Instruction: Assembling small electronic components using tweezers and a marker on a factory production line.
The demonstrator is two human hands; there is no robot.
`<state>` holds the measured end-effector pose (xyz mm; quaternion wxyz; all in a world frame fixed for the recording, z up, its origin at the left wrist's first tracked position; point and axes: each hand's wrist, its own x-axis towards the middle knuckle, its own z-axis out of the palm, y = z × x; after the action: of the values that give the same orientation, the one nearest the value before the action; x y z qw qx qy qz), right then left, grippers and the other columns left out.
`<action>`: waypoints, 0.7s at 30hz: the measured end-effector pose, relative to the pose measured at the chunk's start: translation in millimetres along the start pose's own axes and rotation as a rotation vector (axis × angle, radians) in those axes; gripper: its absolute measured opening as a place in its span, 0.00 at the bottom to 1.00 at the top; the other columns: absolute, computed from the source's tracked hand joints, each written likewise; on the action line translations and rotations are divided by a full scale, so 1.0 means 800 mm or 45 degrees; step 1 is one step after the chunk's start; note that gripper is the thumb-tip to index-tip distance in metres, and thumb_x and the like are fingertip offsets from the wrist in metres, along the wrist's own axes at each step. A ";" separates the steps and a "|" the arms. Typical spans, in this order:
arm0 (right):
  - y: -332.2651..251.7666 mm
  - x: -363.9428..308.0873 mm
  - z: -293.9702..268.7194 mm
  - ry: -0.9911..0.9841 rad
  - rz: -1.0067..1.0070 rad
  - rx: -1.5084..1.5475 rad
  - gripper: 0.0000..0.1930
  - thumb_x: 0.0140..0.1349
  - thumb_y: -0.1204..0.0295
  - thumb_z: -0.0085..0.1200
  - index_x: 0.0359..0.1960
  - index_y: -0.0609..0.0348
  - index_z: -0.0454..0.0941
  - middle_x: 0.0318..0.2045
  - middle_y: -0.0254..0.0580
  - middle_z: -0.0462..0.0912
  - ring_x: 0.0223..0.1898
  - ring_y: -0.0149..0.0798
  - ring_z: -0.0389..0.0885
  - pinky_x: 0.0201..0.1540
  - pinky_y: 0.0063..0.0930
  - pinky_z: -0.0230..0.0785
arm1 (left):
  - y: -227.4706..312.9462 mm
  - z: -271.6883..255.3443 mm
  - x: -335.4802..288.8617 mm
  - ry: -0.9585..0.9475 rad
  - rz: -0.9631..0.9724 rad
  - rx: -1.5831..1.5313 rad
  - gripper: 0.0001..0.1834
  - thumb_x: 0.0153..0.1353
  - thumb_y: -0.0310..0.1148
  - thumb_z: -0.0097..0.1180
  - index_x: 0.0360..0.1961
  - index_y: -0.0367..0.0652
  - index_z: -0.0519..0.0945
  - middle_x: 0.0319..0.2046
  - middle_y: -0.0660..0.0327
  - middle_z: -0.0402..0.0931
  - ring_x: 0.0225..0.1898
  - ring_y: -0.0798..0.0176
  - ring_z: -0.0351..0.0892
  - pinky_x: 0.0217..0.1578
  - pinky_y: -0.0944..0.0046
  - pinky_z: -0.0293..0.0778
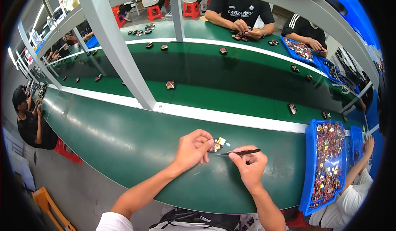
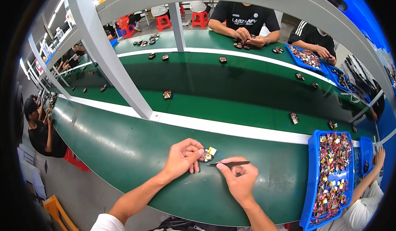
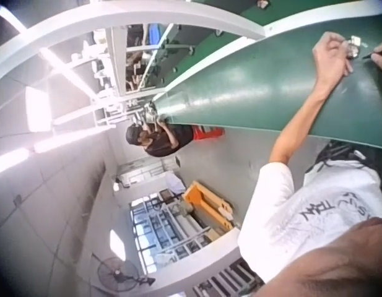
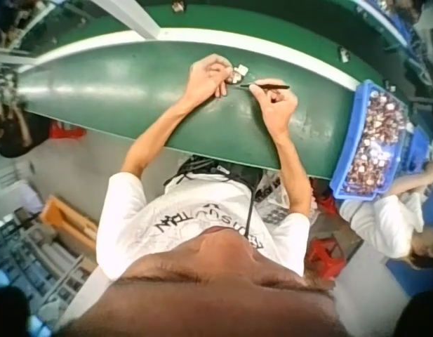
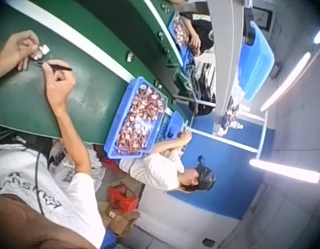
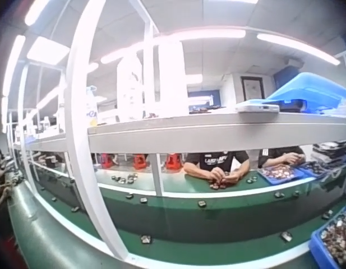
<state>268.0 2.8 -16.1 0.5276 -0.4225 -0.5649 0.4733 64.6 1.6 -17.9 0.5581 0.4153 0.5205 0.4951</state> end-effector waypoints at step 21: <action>0.001 -0.003 -0.004 0.004 -0.058 -0.252 0.07 0.56 0.82 0.69 0.34 0.67 0.83 0.20 0.29 0.80 0.16 0.14 0.65 0.19 0.12 0.51 | -0.005 0.021 -0.015 -0.012 0.207 0.128 0.10 0.70 0.23 0.54 0.49 0.28 0.78 0.34 0.52 0.83 0.23 0.67 0.84 0.20 0.69 0.80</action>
<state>271.7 1.2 -17.2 0.4947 -0.4602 -0.6176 0.4025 82.5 -10.2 -17.5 0.4969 0.4859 0.5066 0.5102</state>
